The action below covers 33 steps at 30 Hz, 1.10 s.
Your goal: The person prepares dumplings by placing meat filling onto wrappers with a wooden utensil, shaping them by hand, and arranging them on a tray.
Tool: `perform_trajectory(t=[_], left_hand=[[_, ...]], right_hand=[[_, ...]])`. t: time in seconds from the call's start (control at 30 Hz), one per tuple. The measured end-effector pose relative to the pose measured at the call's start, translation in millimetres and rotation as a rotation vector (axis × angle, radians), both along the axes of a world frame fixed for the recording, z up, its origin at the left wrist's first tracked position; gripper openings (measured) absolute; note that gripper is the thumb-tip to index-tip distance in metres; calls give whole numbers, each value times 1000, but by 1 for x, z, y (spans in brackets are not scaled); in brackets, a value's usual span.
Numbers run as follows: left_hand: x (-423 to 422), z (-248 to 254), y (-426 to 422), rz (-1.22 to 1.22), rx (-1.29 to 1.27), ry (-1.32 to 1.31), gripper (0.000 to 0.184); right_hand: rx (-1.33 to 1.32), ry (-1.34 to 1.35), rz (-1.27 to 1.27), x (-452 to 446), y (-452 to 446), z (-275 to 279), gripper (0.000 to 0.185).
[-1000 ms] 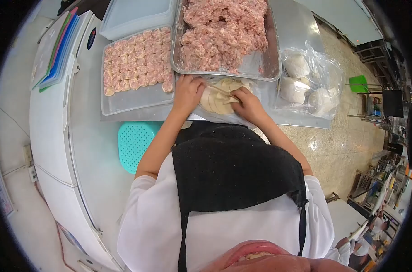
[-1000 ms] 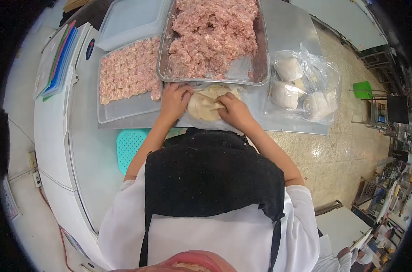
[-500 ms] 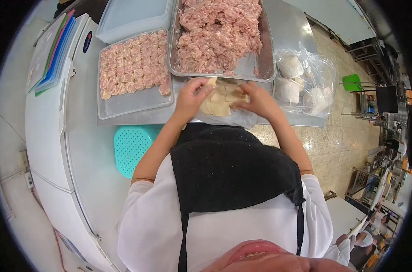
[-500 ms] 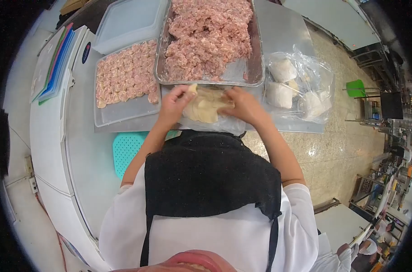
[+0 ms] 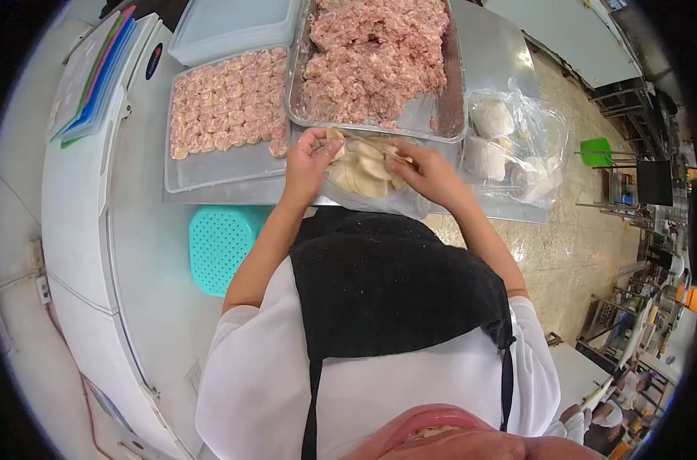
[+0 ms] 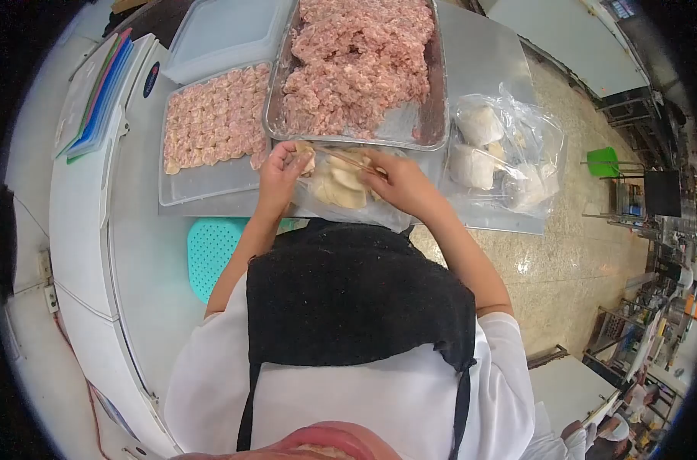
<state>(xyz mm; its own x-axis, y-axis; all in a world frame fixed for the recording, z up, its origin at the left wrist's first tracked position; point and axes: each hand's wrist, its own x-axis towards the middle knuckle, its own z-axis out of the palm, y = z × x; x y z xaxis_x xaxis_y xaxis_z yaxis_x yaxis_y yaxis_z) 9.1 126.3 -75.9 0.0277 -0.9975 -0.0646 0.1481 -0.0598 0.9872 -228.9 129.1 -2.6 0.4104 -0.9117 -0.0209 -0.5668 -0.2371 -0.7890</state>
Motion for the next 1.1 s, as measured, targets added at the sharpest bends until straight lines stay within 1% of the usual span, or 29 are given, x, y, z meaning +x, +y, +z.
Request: perform_trajectory(t=[0.07,0.13,0.17,0.23,0.27,0.33,0.37,0.43,0.47,0.53,0.57,0.63,0.67,0.77,0.83,0.87,0.93,0.97,1.03,1.07,1.1], left_hand=[[2,4,0,-28,12,-5,19],[-1,15,5,-111,73,41,17],[-3,13,6,-122,24,-64,16],[-7,8,5,-146,-82,-271,15],[-7,4,4,-124,-270,-504,16],[-6,-7,4,-64,-654,-968,21],[-7,-19,6,-123,-656,-984,23],[-9,-30,11,-241,-662,-1015,28],[-7,-35,10,-261,-636,-944,28],[-4,-13,10,-308,-577,-802,28],[-4,-8,9,-288,-602,-788,30],[-2,2,5,-249,-650,-761,33],[-5,8,5,-241,-583,-678,33],[-20,27,8,-243,-390,-443,32],[-22,31,5,-278,-281,-308,31],[-20,30,5,-304,-180,-248,31],[-14,26,3,-355,21,-128,30],[-10,23,2,-356,-15,-251,32],[-3,11,-1,-363,-84,-492,35],[-1,2,0,-301,-246,-711,37],[-1,-3,2,-231,-410,-926,38]], right_hand=[[-155,-63,-36,11,-6,-6,27],[-83,64,28,12,-10,4,28],[-47,128,54,11,-11,8,28],[-43,232,94,3,-14,-6,27],[-42,285,115,-3,-14,-17,26],[-127,330,41,-12,-8,-46,25],[-167,351,5,-18,-5,-60,24],[-149,340,-11,-26,-2,-65,24],[-142,335,-17,-31,-3,-67,23],[-148,266,-16,-35,0,-54,23],[-154,231,-13,-35,0,-45,23],[-70,116,-61,-28,1,-24,23],[-27,60,-84,-24,0,-14,23],[445,-374,-112,-8,-5,5,18],[539,-547,-112,4,-6,0,17],[585,-634,-111,7,-7,-3,16],[565,-506,-99,7,-11,-6,17],[555,-443,-95,5,-12,-9,18],[10,-55,7,-3,-16,-22,22],[-257,143,57,-9,-14,-29,24],[-205,188,67,-15,-11,-33,25]])
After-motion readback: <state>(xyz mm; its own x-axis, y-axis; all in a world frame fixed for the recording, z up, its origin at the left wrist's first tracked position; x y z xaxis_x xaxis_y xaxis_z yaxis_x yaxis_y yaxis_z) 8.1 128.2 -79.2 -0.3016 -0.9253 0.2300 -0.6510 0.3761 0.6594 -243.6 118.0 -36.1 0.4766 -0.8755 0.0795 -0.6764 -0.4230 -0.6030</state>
